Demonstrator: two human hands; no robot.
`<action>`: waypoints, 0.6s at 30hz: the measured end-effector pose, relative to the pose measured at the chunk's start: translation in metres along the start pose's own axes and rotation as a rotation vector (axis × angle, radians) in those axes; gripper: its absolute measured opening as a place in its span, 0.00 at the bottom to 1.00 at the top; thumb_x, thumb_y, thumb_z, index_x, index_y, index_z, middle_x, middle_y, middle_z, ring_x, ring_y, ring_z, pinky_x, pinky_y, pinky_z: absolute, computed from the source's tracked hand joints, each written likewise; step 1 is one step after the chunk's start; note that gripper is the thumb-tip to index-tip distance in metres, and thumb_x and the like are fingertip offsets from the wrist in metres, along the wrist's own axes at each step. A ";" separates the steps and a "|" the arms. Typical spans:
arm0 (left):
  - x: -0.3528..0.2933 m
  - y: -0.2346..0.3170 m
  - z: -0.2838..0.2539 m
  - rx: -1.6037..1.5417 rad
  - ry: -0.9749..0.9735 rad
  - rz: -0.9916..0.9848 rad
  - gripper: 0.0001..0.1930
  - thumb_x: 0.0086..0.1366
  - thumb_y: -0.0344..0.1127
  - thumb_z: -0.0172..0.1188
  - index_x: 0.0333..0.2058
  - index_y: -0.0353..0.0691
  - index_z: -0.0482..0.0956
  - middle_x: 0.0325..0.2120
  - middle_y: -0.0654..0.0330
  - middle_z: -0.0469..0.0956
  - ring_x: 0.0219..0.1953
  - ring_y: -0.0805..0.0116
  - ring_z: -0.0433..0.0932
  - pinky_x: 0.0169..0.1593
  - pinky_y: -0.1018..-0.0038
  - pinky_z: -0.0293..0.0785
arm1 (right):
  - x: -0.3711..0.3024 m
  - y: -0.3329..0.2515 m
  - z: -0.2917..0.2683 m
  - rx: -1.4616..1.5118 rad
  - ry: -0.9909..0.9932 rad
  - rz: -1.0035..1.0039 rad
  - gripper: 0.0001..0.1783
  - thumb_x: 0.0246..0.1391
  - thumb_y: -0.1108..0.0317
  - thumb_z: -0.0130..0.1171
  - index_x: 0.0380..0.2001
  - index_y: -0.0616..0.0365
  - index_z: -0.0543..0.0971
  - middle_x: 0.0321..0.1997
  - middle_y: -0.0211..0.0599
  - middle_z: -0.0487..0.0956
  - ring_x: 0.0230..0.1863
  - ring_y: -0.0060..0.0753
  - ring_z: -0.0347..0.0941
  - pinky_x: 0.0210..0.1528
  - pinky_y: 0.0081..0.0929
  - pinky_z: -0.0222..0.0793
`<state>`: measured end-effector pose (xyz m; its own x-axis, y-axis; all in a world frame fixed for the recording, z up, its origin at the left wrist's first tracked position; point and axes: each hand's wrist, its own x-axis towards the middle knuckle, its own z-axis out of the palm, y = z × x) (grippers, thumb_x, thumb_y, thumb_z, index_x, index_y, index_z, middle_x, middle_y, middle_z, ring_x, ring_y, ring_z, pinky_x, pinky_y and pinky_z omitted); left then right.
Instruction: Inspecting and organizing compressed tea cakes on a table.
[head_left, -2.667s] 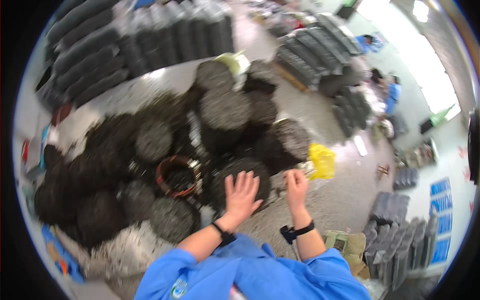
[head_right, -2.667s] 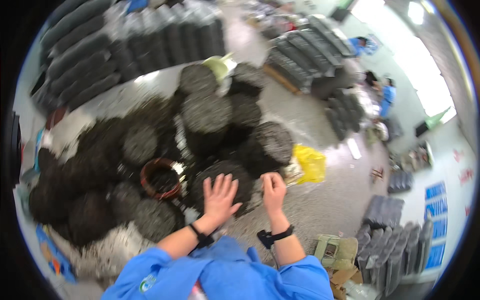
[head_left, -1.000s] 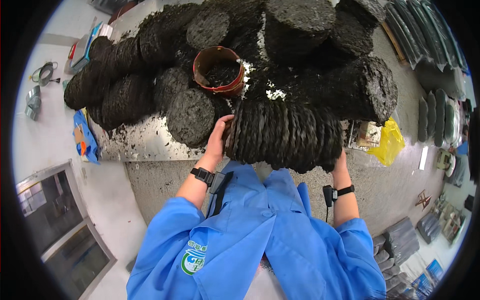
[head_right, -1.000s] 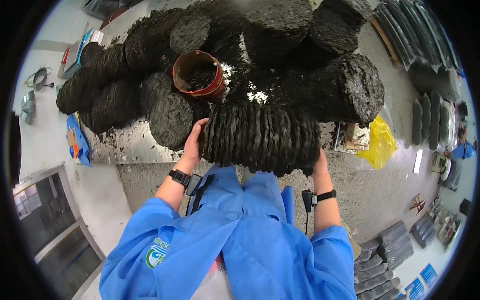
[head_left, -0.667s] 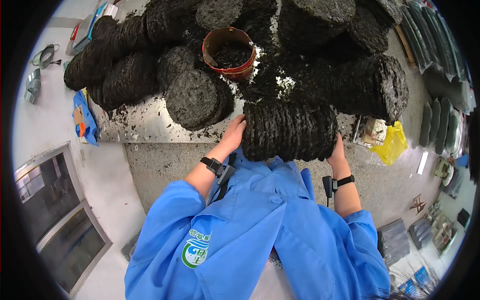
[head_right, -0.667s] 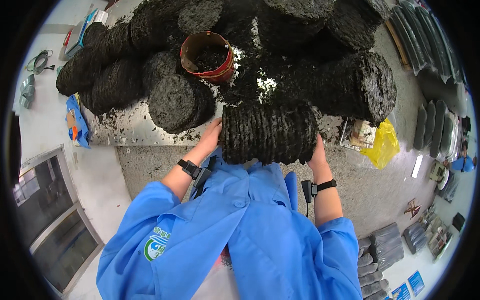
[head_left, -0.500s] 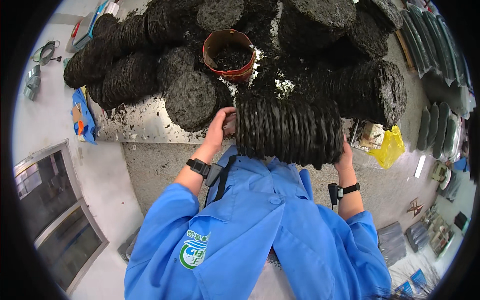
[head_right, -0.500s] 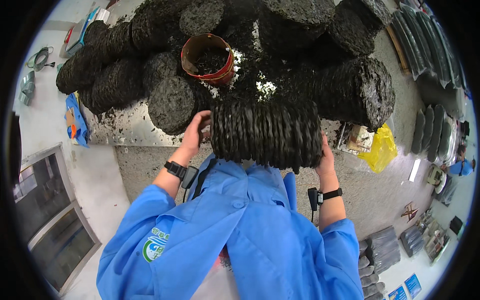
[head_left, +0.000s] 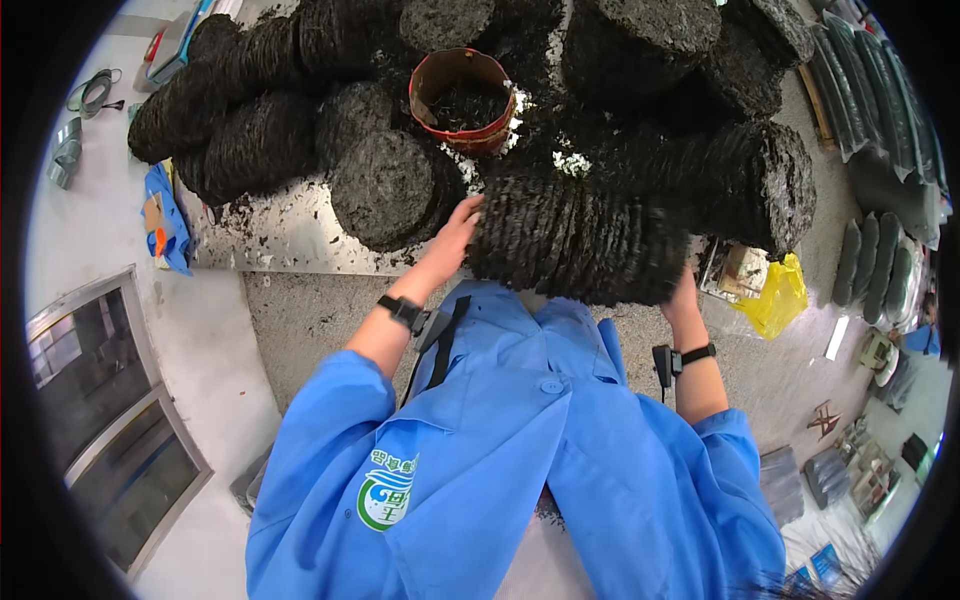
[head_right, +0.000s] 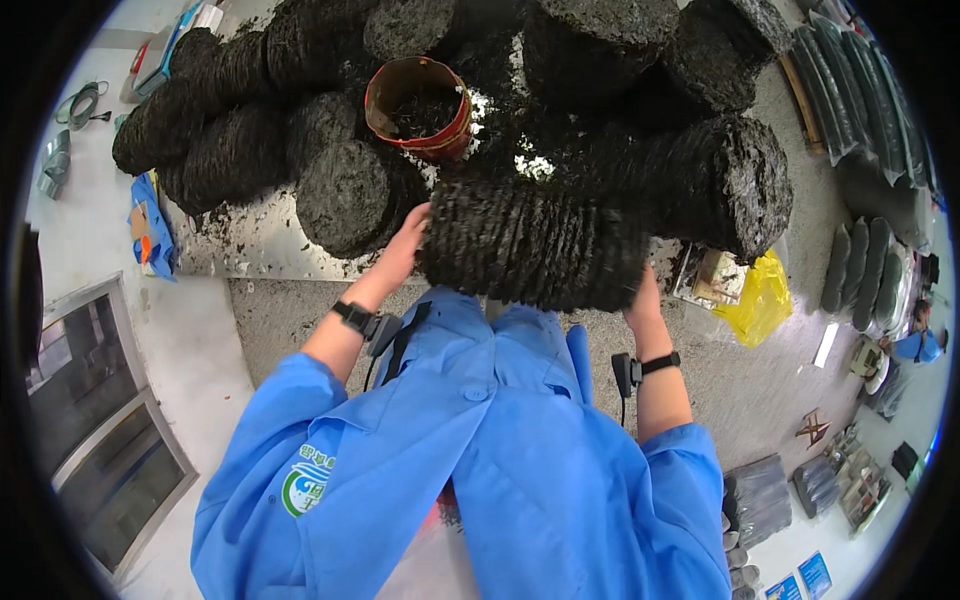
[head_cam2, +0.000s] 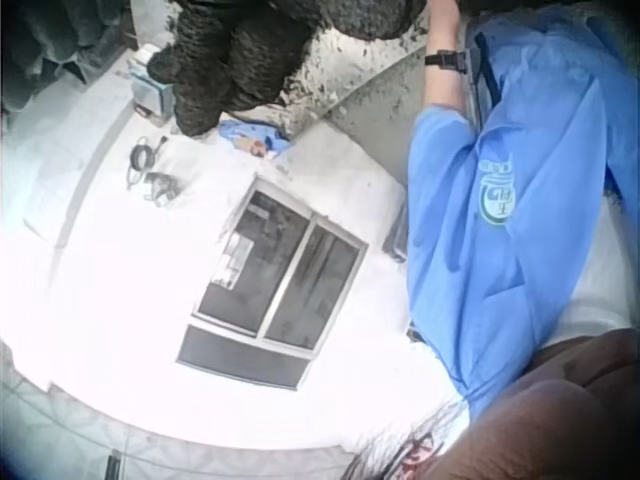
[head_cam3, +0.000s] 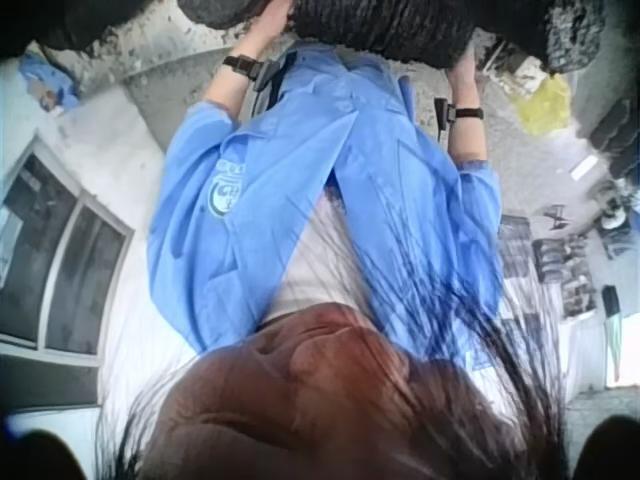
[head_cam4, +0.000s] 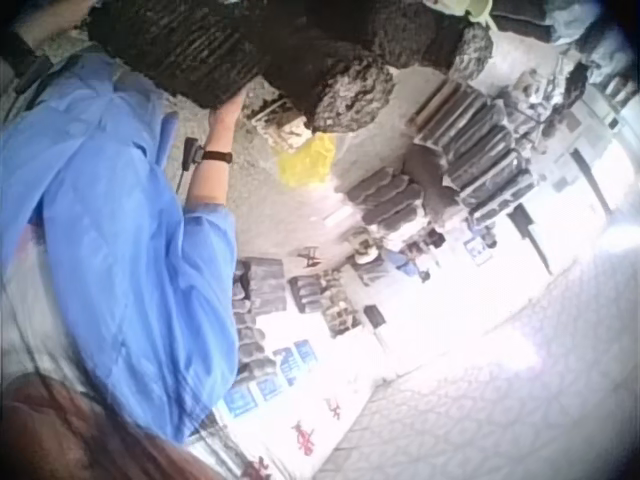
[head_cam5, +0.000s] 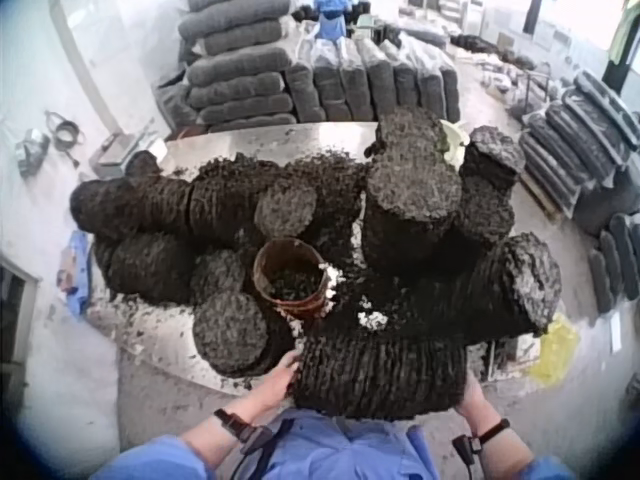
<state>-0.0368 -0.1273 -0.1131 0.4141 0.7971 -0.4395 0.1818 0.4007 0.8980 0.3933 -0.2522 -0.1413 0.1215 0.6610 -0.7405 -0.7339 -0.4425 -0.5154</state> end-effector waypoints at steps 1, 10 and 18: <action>0.008 -0.001 0.005 0.302 0.022 -0.022 0.29 0.79 0.45 0.35 0.69 0.31 0.57 0.69 0.47 0.62 0.72 0.57 0.59 0.73 0.68 0.52 | 0.009 0.005 0.009 -0.212 0.032 0.002 0.28 0.72 0.50 0.44 0.66 0.56 0.69 0.62 0.37 0.76 0.64 0.37 0.69 0.66 0.35 0.65; -0.014 0.022 0.018 -0.320 0.098 -0.551 0.34 0.74 0.68 0.30 0.66 0.55 0.66 0.57 0.65 0.76 0.51 0.66 0.78 0.54 0.52 0.78 | 0.004 -0.045 0.066 -0.477 -0.285 -0.117 0.49 0.64 0.34 0.50 0.75 0.58 0.53 0.79 0.39 0.54 0.75 0.43 0.55 0.74 0.41 0.52; -0.038 0.029 -0.028 0.242 0.066 -0.719 0.30 0.75 0.58 0.41 0.55 0.38 0.77 0.49 0.49 0.81 0.43 0.58 0.83 0.48 0.61 0.80 | 0.017 -0.042 0.107 -1.246 -0.131 -0.276 0.63 0.39 0.50 0.77 0.73 0.62 0.54 0.75 0.57 0.58 0.77 0.51 0.52 0.76 0.42 0.50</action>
<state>-0.0722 -0.1337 -0.0713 0.0666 0.4054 -0.9117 0.5807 0.7273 0.3658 0.3548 -0.1581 -0.0862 0.0506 0.8438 -0.5343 0.4321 -0.5008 -0.7500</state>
